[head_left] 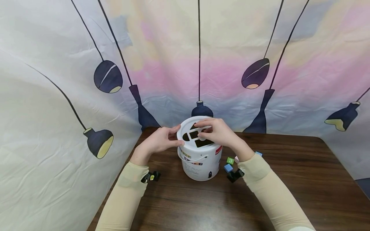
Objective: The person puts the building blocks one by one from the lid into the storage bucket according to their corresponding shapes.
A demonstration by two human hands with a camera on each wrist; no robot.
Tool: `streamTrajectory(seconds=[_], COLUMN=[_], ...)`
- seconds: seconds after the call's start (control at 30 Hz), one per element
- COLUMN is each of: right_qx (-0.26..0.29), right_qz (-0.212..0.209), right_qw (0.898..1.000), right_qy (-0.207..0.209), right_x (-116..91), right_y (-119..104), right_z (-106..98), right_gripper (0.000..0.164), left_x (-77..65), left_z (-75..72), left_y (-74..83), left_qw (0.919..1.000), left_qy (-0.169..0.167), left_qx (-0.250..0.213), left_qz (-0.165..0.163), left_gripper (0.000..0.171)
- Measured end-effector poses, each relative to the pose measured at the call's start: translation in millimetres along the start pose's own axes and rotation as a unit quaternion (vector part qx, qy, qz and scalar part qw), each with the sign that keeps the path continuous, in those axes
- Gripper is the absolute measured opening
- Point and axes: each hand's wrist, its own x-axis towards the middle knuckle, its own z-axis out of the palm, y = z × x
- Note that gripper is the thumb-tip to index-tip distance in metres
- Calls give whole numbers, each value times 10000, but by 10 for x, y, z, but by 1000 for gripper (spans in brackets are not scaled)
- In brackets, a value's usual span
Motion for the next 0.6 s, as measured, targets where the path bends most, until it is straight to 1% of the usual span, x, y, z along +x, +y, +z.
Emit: streamTrajectory(seconds=[0.33,0.47,0.6], right_qx=[244,303,409], right_qz=[104,104,89], right_qw=[9995,9987,9968], right_qy=[168,385,674], right_x=[-64,-116,-210], right_y=[21,50,125], right_z=[-52,-81,-163], right_gripper=[37,34,31], left_x=[14,12,7], left_z=[8,11,15], left_y=[-19,-33,-38], left_qw=[10000,9999,9999], left_qy=[10,15,23], left_qx=[-87,-101,-159], left_qz=[39,47,55], left_gripper=[88,88,88])
